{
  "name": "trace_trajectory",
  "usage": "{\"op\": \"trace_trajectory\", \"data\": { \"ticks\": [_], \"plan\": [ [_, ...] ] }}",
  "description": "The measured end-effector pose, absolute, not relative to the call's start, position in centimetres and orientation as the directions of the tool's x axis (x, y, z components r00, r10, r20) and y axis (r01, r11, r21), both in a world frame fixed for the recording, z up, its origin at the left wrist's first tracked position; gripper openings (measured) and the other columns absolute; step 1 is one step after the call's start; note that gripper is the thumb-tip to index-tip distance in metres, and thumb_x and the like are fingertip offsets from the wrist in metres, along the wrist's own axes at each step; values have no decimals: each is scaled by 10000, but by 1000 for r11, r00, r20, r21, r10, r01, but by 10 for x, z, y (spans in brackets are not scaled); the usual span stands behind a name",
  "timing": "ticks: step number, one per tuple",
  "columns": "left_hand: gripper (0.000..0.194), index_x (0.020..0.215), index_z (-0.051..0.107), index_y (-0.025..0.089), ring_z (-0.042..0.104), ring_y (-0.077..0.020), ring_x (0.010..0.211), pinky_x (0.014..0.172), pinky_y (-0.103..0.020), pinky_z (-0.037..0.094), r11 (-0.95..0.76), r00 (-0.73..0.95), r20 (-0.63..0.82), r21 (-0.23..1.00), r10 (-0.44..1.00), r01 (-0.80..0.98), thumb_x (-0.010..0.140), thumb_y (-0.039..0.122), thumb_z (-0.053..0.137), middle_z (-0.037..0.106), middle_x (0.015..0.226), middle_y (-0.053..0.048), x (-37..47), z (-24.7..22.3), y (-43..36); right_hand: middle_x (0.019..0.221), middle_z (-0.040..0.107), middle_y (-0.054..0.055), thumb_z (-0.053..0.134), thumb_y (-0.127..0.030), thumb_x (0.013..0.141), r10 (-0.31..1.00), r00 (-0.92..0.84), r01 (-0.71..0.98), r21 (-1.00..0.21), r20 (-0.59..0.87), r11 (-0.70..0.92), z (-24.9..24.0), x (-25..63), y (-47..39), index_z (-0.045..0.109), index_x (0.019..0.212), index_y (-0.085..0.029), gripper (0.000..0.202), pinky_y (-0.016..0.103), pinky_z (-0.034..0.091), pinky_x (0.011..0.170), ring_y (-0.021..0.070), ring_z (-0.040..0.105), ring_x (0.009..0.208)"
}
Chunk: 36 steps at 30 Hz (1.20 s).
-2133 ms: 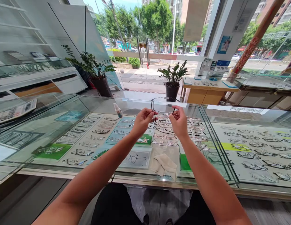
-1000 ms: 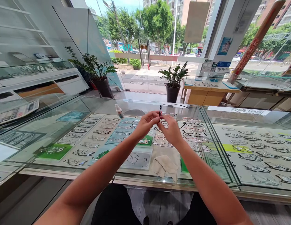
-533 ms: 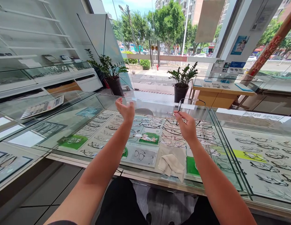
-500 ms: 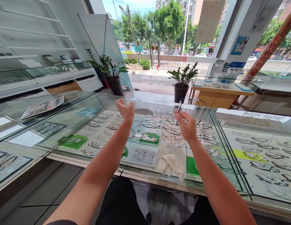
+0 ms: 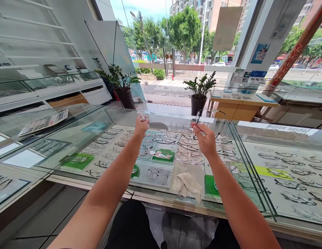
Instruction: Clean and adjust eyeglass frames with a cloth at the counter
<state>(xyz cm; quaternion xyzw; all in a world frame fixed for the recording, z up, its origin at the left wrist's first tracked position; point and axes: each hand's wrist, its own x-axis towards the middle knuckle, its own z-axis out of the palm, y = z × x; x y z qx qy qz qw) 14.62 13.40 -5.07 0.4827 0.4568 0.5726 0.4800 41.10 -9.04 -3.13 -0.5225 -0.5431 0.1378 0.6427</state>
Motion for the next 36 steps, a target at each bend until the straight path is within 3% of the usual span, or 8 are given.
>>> {"op": "trace_trajectory", "data": {
  "ticks": [3,6,8,11,18,22,25,36],
  "plan": [
    [289,1044,574,245,567,-167,831,691,-309,555,-86,63,102,972,993,-219,851,341,766,581,921,-18,157,-32,119,1197,842,93,696,-522,1012,743,360,381,-816,564,435,-30,410,-91,865,1110,-251,335,494,589,1021,299,759,1130],
    [477,895,554,241,565,-213,777,541,-298,434,-32,287,129,947,949,-321,870,708,650,536,812,-41,166,-15,91,1172,843,87,700,-508,1013,748,343,375,-813,568,445,-28,409,-92,861,1087,-251,312,487,574,1043,291,757,1124],
    [710,786,488,250,510,-234,719,503,-316,372,125,562,137,907,815,-402,814,959,523,477,726,-51,170,-9,71,1157,842,82,703,-506,1011,765,326,349,-823,556,449,-28,409,-92,855,1085,-252,305,485,566,1056,288,755,1123],
    [824,684,380,274,460,-253,654,493,-359,357,233,737,108,910,667,-344,736,1097,371,396,616,-53,175,-8,51,1122,840,70,697,-517,1013,796,300,289,-846,525,449,-27,410,-92,845,1101,-259,310,491,545,1092,283,749,1128],
    [860,629,417,271,431,-224,575,465,-356,334,156,813,134,951,567,-266,745,1106,245,376,573,-47,192,-8,33,1051,833,59,644,-588,1030,848,242,226,-878,471,423,-23,407,-94,842,1088,-270,378,474,536,1084,270,745,1090],
    [810,705,597,214,440,-144,549,481,-288,323,-173,676,244,970,695,-172,817,1005,468,496,649,-28,209,-16,24,1034,832,54,626,-592,1043,887,136,195,-890,441,413,-24,400,-95,850,1097,-269,396,454,519,1094,263,744,1078],
    [754,704,588,194,422,-113,529,502,-274,333,-322,613,292,945,734,-65,877,922,497,523,664,-7,217,-26,20,1043,830,58,626,-591,1045,909,70,175,-902,411,395,-26,395,-95,855,1097,-260,406,443,513,1088,263,733,1079],
    [719,722,573,191,431,-119,553,510,-261,353,-303,642,249,953,725,-27,888,878,440,557,659,-13,219,-28,15,1059,827,50,621,-566,1058,923,-31,133,-914,384,384,-27,385,-97,867,1092,-277,381,442,490,1109,269,729,1118]
  ]
}}
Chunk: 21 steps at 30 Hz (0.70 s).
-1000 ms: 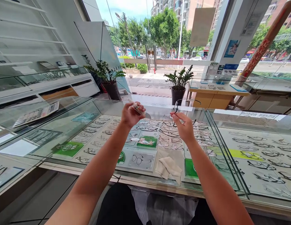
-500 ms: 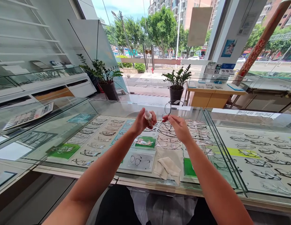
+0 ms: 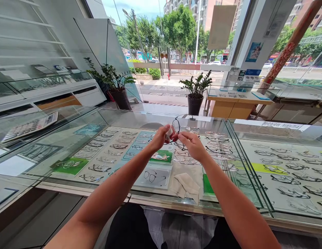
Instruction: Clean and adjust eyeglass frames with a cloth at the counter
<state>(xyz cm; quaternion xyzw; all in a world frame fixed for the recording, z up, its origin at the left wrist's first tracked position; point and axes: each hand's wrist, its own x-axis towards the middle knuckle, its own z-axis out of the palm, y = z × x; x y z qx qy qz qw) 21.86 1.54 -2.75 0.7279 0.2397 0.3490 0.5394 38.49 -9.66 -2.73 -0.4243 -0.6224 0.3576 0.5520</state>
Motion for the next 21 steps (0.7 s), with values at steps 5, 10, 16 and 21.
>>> {"op": "trace_trajectory", "data": {
  "ticks": [5,10,16,21],
  "plan": [
    [715,701,550,190,404,-109,561,532,-257,333,-338,631,283,941,722,-35,902,868,443,515,668,1,216,-23,12,1062,829,45,634,-558,1054,915,30,80,-913,403,400,-29,390,-95,869,1101,-289,360,429,504,1078,259,735,1098],
    [657,691,499,196,383,-126,616,575,-270,318,-467,703,307,883,641,41,979,782,429,490,685,4,216,-26,9,1111,824,49,643,-574,1042,918,159,-54,-925,364,376,-35,397,-89,857,1132,-301,358,426,528,1033,260,724,1127],
    [613,697,464,196,380,-139,664,644,-293,290,-499,759,328,867,563,-4,1035,707,439,445,682,14,218,-33,7,1200,809,42,695,-602,995,917,199,-113,-922,345,371,-37,396,-88,853,1080,-307,345,427,557,1021,262,701,1160],
    [598,699,425,201,343,-138,661,652,-297,288,-496,780,295,868,552,22,1032,694,487,389,678,25,216,-31,2,1240,801,37,669,-579,1016,923,199,-76,-933,331,351,-34,395,-90,849,1092,-305,337,420,532,1062,254,689,1181]
  ]
}}
